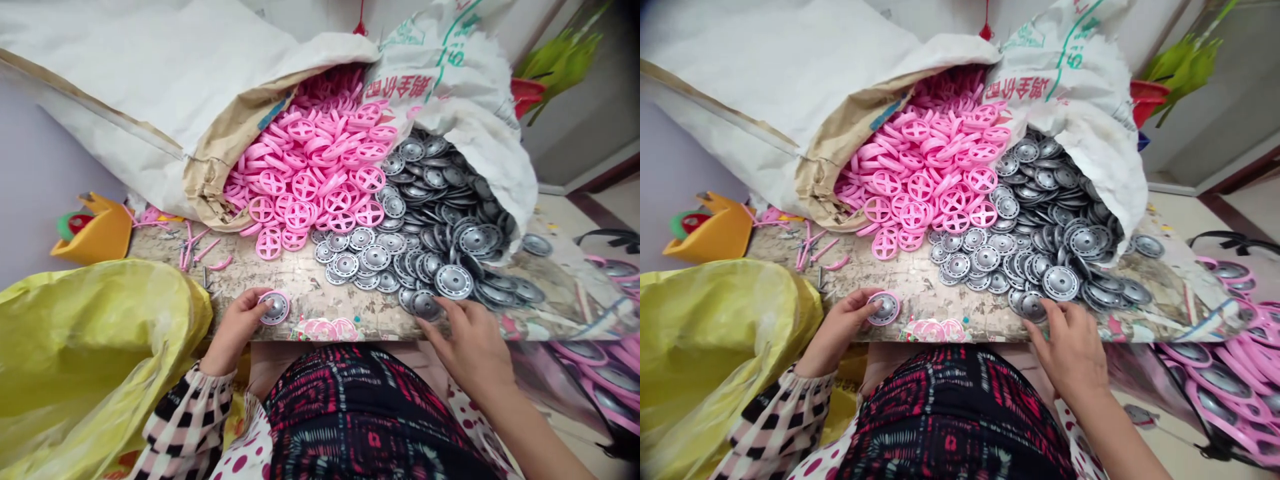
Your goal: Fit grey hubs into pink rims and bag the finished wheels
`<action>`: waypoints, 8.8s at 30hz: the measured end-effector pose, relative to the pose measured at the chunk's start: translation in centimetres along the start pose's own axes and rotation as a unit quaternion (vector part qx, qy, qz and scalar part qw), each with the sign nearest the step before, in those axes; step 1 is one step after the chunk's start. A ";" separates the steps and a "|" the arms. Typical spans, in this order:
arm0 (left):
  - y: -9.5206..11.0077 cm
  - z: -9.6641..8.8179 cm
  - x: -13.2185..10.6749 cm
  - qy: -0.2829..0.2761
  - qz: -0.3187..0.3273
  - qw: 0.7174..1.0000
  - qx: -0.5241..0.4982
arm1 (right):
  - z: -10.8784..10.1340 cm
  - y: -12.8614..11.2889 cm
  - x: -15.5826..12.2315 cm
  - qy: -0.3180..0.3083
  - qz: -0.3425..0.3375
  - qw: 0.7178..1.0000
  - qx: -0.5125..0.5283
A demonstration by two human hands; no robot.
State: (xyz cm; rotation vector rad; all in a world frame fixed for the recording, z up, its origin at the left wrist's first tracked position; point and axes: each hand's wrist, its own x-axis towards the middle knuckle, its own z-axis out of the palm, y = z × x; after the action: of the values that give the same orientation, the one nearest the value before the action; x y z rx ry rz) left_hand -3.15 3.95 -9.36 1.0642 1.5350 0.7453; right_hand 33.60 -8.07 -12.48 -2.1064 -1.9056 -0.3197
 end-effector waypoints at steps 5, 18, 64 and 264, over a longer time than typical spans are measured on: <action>-1.1 -0.6 0.8 0.040 0.045 0.990 0.126 | -0.1 0.3 0.5 -0.050 0.004 0.997 -0.058; -1.1 -0.8 0.7 0.062 0.092 0.971 0.214 | -0.3 0.7 2.2 -0.114 -0.019 0.993 -0.036; 1.5 9.0 -3.6 -0.247 -0.109 0.932 -0.240 | -2.1 -9.3 4.6 -0.121 -0.201 0.917 0.323; 1.8 9.9 -3.8 -0.300 -0.066 0.902 -0.304 | -1.9 -9.9 6.2 -0.124 -0.077 0.883 0.446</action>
State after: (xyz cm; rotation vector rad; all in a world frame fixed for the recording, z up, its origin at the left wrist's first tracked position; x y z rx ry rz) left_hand 7.01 0.47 -8.46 0.6179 0.7516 0.6539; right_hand 24.42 -2.06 -7.96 -1.4024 -1.8203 0.7116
